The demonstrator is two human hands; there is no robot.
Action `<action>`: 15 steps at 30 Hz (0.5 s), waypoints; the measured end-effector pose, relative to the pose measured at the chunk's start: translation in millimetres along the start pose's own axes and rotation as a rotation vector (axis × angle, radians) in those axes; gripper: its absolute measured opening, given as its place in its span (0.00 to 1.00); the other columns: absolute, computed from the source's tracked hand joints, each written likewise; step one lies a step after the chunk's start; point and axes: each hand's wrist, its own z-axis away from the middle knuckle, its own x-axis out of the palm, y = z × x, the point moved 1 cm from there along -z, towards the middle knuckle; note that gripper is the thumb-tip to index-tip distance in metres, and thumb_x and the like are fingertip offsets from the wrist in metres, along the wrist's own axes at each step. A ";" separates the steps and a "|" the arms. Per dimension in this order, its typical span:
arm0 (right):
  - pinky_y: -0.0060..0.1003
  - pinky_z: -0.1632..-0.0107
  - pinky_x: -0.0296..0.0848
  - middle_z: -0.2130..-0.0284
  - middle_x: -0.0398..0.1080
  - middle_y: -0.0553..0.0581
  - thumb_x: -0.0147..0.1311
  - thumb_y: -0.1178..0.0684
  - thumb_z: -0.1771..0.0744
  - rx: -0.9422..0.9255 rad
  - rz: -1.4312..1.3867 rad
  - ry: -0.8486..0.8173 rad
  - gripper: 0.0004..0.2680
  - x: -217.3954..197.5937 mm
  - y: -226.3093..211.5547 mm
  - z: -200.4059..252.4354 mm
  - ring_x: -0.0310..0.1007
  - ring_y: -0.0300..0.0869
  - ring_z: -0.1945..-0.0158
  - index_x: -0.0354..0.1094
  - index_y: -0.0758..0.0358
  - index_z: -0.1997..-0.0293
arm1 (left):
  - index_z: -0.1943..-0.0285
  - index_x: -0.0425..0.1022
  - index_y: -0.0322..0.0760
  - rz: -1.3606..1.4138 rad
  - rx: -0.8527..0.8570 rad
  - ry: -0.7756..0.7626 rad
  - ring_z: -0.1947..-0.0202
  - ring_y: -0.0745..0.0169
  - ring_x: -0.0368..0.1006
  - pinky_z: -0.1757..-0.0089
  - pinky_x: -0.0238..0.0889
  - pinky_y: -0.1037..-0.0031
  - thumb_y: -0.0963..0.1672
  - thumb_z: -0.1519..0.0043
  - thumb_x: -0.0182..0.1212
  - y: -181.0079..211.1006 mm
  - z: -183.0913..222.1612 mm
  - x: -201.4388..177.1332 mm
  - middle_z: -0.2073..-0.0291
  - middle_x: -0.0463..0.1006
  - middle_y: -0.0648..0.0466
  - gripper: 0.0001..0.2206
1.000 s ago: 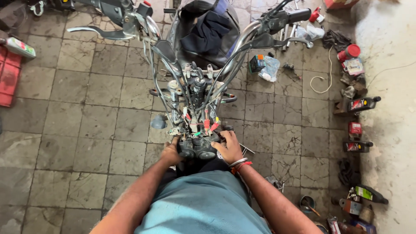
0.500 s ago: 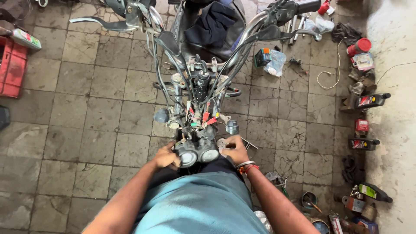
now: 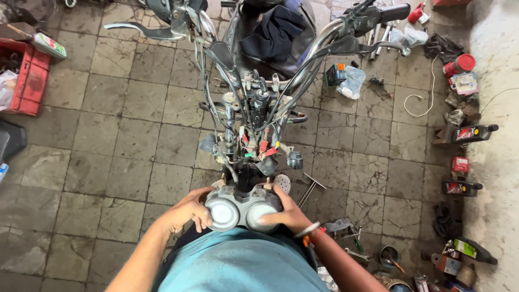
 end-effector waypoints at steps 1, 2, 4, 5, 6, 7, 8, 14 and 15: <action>0.35 0.34 0.59 0.42 0.68 0.60 0.71 0.53 0.44 -0.001 0.000 -0.003 0.35 1.4 -9.9 5.5 0.66 0.43 0.38 0.55 0.66 0.30 | 0.27 0.56 0.32 0.000 0.001 0.003 0.78 0.53 0.78 0.77 0.71 0.67 0.42 0.62 0.59 12.0 10.4 4.4 0.75 0.81 0.39 0.45; 0.35 0.35 0.62 0.43 0.69 0.59 0.71 0.54 0.44 -0.064 -0.098 0.038 0.34 1.3 -20.7 11.2 0.67 0.43 0.39 0.56 0.66 0.30 | 0.28 0.59 0.29 0.000 0.094 -0.039 0.79 0.56 0.77 0.79 0.69 0.69 0.44 0.61 0.61 24.9 19.9 10.0 0.76 0.82 0.42 0.44; 0.35 0.37 0.65 0.43 0.70 0.58 0.71 0.56 0.43 -0.128 -0.194 0.073 0.33 -4.4 -29.2 19.1 0.69 0.42 0.40 0.56 0.67 0.31 | 0.29 0.63 0.26 0.001 0.192 -0.077 0.80 0.59 0.76 0.81 0.66 0.72 0.45 0.61 0.62 46.7 33.4 21.0 0.76 0.82 0.45 0.43; 0.36 0.39 0.67 0.45 0.70 0.59 0.70 0.58 0.43 -0.177 -0.191 0.166 0.32 -11.1 -27.5 21.5 0.71 0.43 0.42 0.58 0.68 0.32 | 0.29 0.64 0.25 -0.025 0.247 -0.116 0.82 0.61 0.73 0.81 0.65 0.74 0.48 0.58 0.65 56.3 37.5 27.1 0.75 0.81 0.47 0.43; 0.36 0.41 0.70 0.46 0.71 0.60 0.69 0.59 0.44 -0.231 -0.189 0.259 0.31 -17.9 -26.3 22.5 0.72 0.43 0.44 0.59 0.69 0.33 | 0.30 0.65 0.24 -0.053 0.304 -0.155 0.83 0.63 0.71 0.82 0.64 0.76 0.50 0.55 0.67 67.0 41.5 32.3 0.75 0.81 0.48 0.42; 0.36 0.41 0.70 0.46 0.71 0.60 0.69 0.59 0.44 -0.236 -0.186 0.255 0.31 -21.6 -32.9 21.2 0.72 0.43 0.44 0.59 0.69 0.33 | 0.30 0.65 0.24 -0.055 0.310 -0.150 0.83 0.63 0.71 0.82 0.64 0.76 0.50 0.55 0.67 81.1 44.7 38.4 0.75 0.81 0.48 0.42; 0.39 0.44 0.73 0.49 0.72 0.61 0.66 0.60 0.44 -0.236 -0.305 0.319 0.31 -26.6 -39.0 21.3 0.74 0.46 0.48 0.60 0.70 0.34 | 0.31 0.64 0.28 -0.120 0.341 -0.139 0.82 0.64 0.73 0.81 0.65 0.75 0.52 0.53 0.68 95.5 47.3 45.5 0.75 0.80 0.51 0.41; 0.39 0.45 0.73 0.49 0.74 0.64 0.61 0.59 0.44 -0.368 -0.485 0.389 0.29 -51.9 -81.7 14.9 0.76 0.49 0.48 0.62 0.74 0.35 | 0.53 0.78 0.27 0.075 0.754 0.287 0.78 0.64 0.72 0.75 0.64 0.76 0.50 0.35 0.64 97.2 -15.9 38.7 0.74 0.77 0.51 0.18; 0.39 0.44 0.73 0.49 0.74 0.64 0.61 0.59 0.44 -0.403 -0.475 0.390 0.28 -55.3 -86.3 13.2 0.76 0.49 0.47 0.62 0.74 0.35 | 0.58 0.78 0.27 -0.049 0.900 0.662 0.74 0.63 0.69 0.69 0.63 0.75 0.45 0.31 0.68 99.7 -23.3 39.2 0.71 0.75 0.50 0.11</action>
